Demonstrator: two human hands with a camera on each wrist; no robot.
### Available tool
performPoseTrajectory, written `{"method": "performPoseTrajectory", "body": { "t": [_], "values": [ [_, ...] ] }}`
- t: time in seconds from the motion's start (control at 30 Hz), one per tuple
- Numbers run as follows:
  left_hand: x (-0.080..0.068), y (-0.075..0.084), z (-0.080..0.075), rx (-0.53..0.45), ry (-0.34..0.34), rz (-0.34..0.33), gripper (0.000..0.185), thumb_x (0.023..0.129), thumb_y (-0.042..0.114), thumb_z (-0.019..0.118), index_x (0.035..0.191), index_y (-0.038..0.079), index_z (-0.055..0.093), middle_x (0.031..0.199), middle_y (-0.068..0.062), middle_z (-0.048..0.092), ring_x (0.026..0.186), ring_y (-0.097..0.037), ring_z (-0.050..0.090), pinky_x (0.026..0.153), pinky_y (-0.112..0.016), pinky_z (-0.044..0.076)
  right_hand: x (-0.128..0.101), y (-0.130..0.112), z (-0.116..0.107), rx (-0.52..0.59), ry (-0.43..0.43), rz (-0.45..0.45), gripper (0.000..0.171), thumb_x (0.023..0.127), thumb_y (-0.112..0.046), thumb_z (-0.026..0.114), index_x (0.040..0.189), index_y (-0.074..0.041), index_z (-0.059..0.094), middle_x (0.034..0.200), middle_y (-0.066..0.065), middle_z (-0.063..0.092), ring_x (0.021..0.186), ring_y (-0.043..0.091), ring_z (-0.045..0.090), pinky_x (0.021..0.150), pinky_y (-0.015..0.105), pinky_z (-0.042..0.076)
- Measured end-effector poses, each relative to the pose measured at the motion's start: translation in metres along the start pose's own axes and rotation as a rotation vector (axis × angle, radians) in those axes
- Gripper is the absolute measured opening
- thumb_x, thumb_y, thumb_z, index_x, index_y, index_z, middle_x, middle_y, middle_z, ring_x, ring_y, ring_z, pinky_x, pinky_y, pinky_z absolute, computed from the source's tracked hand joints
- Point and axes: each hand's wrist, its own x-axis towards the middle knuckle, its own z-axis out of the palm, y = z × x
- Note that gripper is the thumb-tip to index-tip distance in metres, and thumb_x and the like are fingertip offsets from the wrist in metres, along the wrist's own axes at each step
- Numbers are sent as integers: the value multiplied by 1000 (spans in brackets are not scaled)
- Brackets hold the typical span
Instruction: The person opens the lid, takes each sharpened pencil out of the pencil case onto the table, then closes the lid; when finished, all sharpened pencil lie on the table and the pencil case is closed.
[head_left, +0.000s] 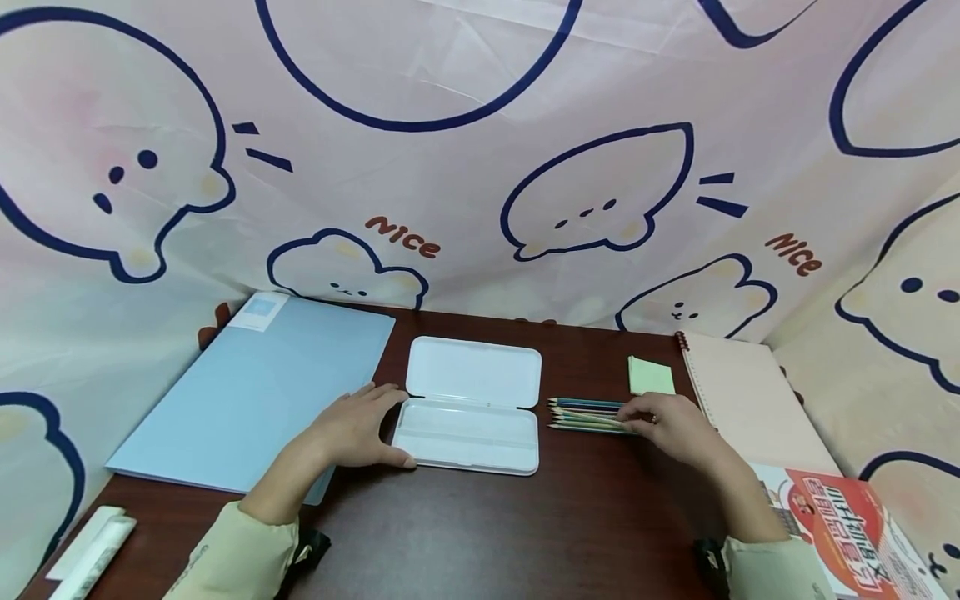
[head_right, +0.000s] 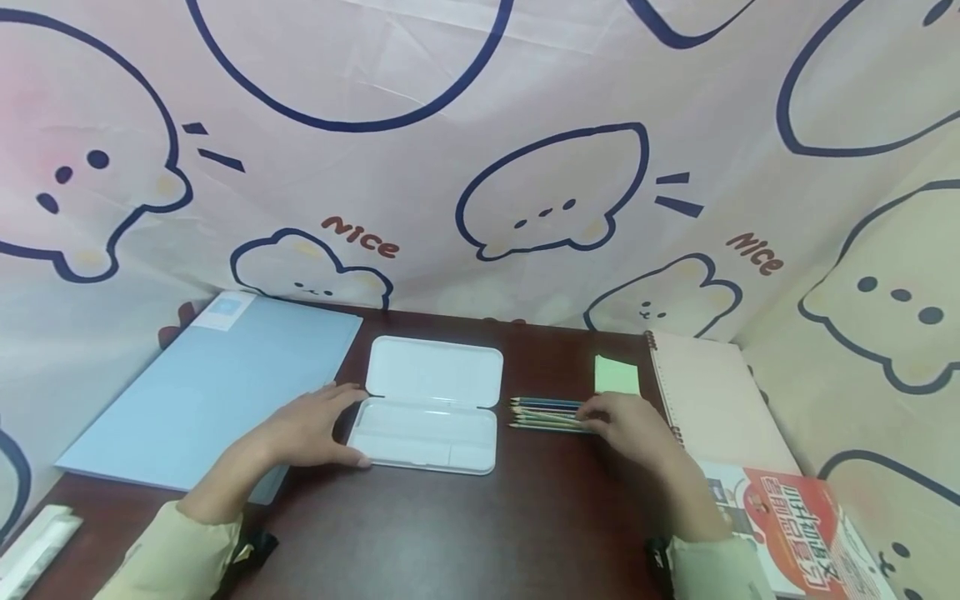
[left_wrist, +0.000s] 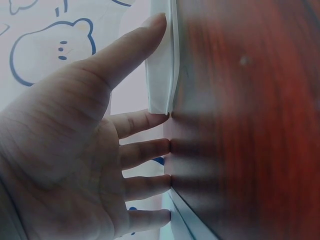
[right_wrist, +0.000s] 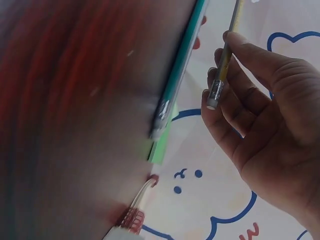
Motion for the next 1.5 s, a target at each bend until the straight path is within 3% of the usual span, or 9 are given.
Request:
{"method": "performPoseTrajectory", "body": {
  "t": [0.43, 0.67, 0.93, 1.13, 1.33, 1.5],
  "values": [
    [-1, 1, -1, 5, 3, 1, 96, 70, 62, 84, 144, 10, 53, 153, -19, 48, 145, -51, 37, 112, -69, 34, -1, 12, 4, -61, -72, 7, 1, 90, -19, 77, 91, -19, 77, 92, -10, 73, 86, 12, 65, 76, 39, 55],
    [-1, 1, 0, -3, 6, 6, 95, 70, 61, 84, 144, 10, 52, 153, -20, 48, 144, -51, 38, 112, -68, 35, 2, 5, 7, -62, -120, 56, 13, 90, -15, 76, 85, -26, 71, 87, -10, 68, 78, 11, 55, 70, 33, 49],
    [0, 0, 0, 1, 11, 7, 96, 70, 62, 84, 144, 10, 52, 153, -20, 48, 144, -50, 38, 112, -67, 35, 5, -1, 7, -89, -140, 31, 18, 91, -16, 75, 81, -27, 66, 79, -11, 62, 69, 9, 49, 64, 30, 43],
    [-1, 0, -1, -3, 11, 8, 97, 70, 63, 84, 144, 10, 52, 153, -20, 48, 144, -51, 38, 112, -68, 35, 7, -5, 3, -5, -72, 35, 7, 92, -17, 74, 96, -22, 75, 92, -9, 70, 83, 10, 58, 74, 34, 52],
    [-3, 1, -3, -8, 19, 9, 96, 70, 62, 85, 143, 9, 53, 152, -21, 49, 144, -51, 38, 111, -70, 36, 19, -19, 0, 107, 19, -51, 22, 96, -21, 71, 117, -17, 75, 107, -4, 75, 93, 13, 65, 78, 34, 56],
    [-3, 3, -2, -27, 19, 9, 96, 69, 62, 85, 142, 8, 54, 151, -22, 49, 143, -52, 38, 110, -71, 35, 35, -39, 4, 196, 55, -57, 35, 99, -30, 67, 131, -17, 69, 126, 5, 73, 114, 23, 69, 92, 46, 58]
  ]
}}
